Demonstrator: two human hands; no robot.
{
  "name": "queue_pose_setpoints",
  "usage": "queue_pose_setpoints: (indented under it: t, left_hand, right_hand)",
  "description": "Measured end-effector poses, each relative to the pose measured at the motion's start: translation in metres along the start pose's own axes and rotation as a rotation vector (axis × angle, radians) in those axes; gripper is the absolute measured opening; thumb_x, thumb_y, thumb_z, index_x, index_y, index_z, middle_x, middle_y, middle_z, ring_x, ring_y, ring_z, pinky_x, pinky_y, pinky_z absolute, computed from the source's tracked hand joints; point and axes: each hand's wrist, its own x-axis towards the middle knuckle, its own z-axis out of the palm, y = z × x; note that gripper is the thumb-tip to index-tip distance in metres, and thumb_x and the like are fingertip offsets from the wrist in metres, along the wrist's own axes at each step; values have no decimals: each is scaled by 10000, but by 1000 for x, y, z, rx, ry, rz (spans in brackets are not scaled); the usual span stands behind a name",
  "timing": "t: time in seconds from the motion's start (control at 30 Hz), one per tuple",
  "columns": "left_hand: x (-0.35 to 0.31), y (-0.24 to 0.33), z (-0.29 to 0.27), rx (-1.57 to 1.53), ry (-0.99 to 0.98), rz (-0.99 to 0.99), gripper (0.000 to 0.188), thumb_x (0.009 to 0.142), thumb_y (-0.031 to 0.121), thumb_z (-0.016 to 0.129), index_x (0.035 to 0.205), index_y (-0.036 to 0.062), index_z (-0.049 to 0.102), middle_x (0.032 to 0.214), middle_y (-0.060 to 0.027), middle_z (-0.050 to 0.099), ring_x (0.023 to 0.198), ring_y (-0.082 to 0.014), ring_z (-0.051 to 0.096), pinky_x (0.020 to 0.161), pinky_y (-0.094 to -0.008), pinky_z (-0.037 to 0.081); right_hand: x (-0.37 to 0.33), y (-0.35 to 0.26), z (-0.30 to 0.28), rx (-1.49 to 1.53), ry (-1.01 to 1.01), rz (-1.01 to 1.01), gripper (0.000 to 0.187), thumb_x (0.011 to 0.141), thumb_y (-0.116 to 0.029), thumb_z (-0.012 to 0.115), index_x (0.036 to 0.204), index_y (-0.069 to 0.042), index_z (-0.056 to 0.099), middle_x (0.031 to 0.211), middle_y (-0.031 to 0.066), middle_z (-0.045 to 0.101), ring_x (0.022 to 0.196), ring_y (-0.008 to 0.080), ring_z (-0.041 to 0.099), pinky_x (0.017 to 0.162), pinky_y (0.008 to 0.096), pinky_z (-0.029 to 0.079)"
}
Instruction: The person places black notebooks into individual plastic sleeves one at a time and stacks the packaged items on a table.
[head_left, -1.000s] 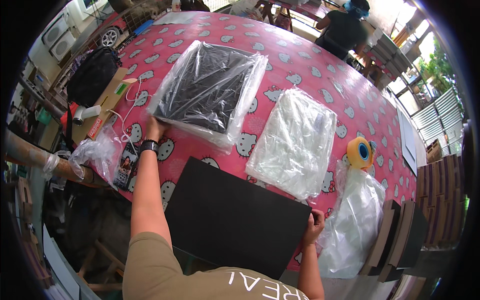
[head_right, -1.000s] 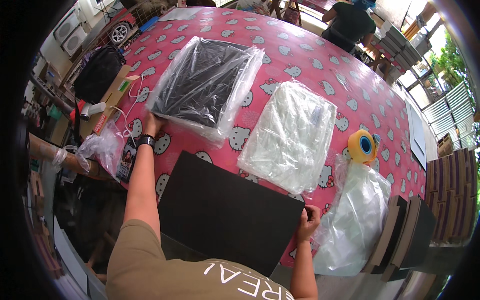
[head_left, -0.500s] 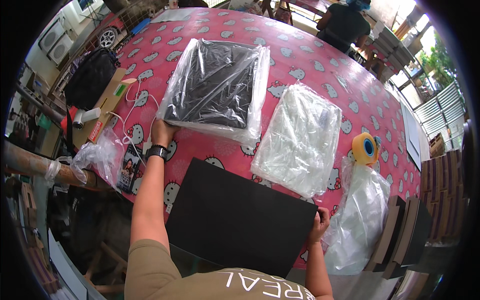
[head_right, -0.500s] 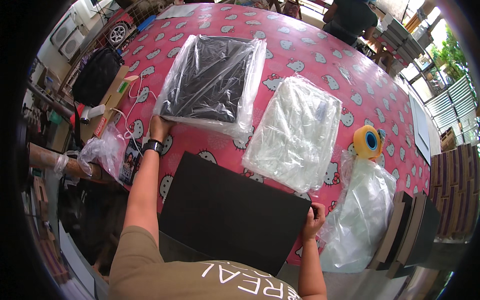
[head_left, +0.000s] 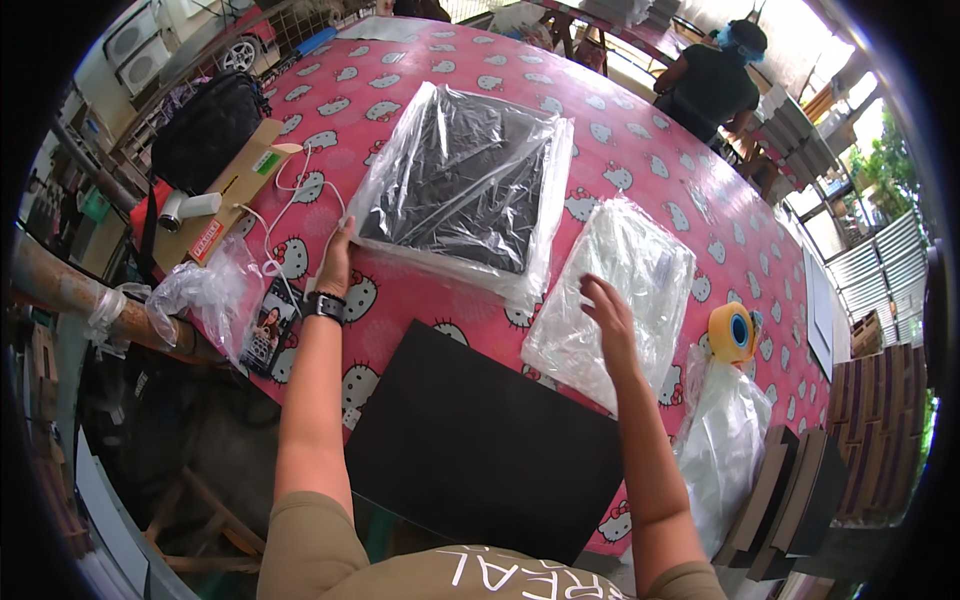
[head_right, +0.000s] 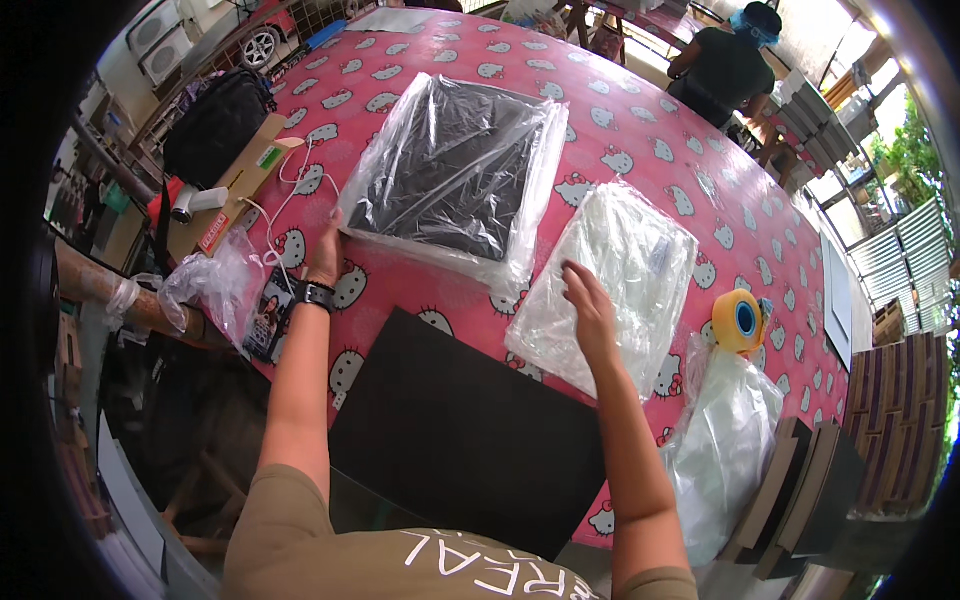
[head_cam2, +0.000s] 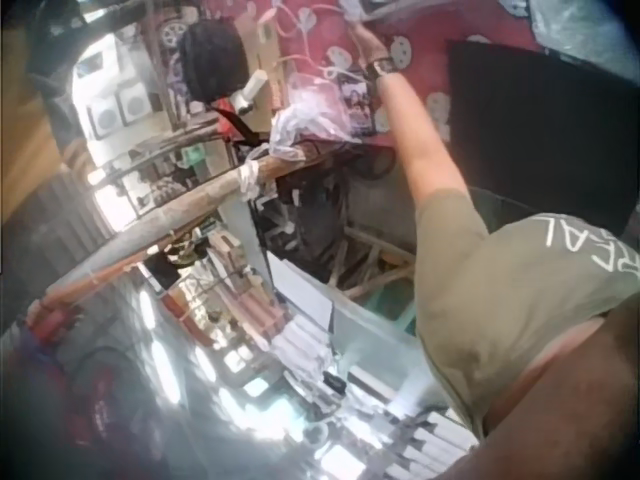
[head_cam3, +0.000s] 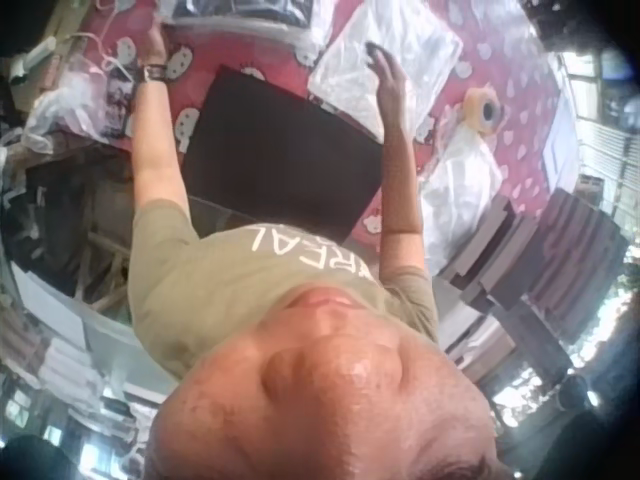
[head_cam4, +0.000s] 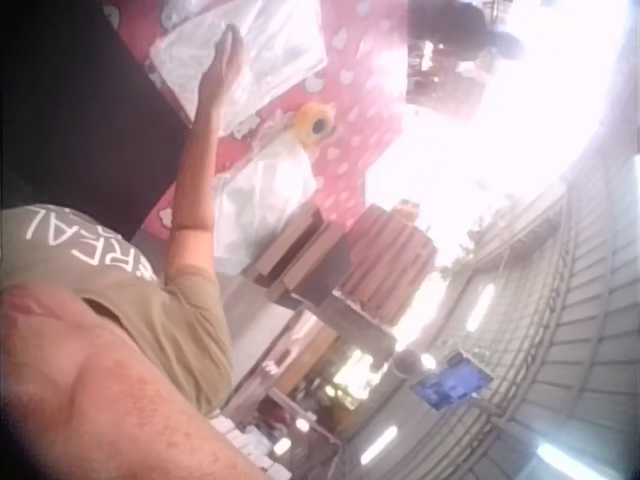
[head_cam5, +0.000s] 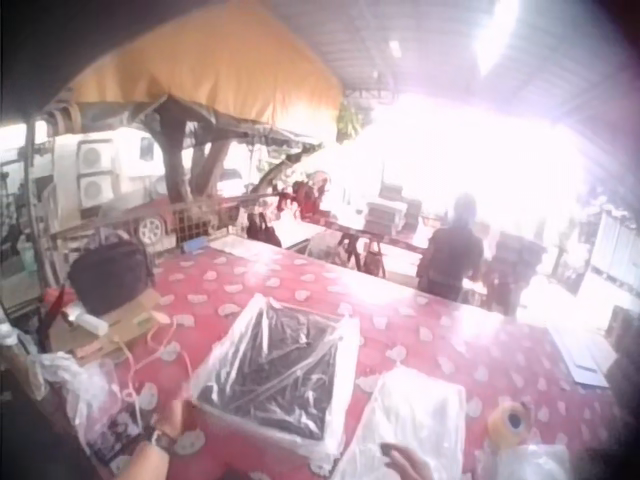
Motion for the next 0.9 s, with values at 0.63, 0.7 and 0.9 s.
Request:
queue_pose_setpoints:
  t: [0.63, 0.7, 0.9]
  left_hand:
    - [53, -13, 19, 392, 166, 124, 476, 834, 345, 401, 990, -88, 524, 995, -234, 543, 958, -346, 489, 823, -350, 362]
    - [68, -13, 27, 303, 138, 151, 477, 832, 346, 406, 951, -97, 538, 940, -251, 565, 917, -375, 507, 795, -359, 376]
    - [123, -22, 31, 358, 83, 100, 557, 808, 411, 414, 983, -106, 524, 958, -257, 563, 932, -367, 514, 803, -354, 374]
  right_hand:
    - [85, 58, 102, 569, 138, 299, 256, 881, -209, 441, 979, 9, 534, 862, 41, 557, 764, 123, 475, 711, 259, 372]
    - [98, 69, 104, 516, 182, 272, 247, 879, -208, 451, 962, 9, 537, 824, 33, 546, 721, 116, 462, 668, 251, 369]
    - [127, 75, 110, 526, 274, 277, 232, 865, -223, 482, 879, -2, 551, 701, 3, 491, 595, 90, 399, 532, 237, 326]
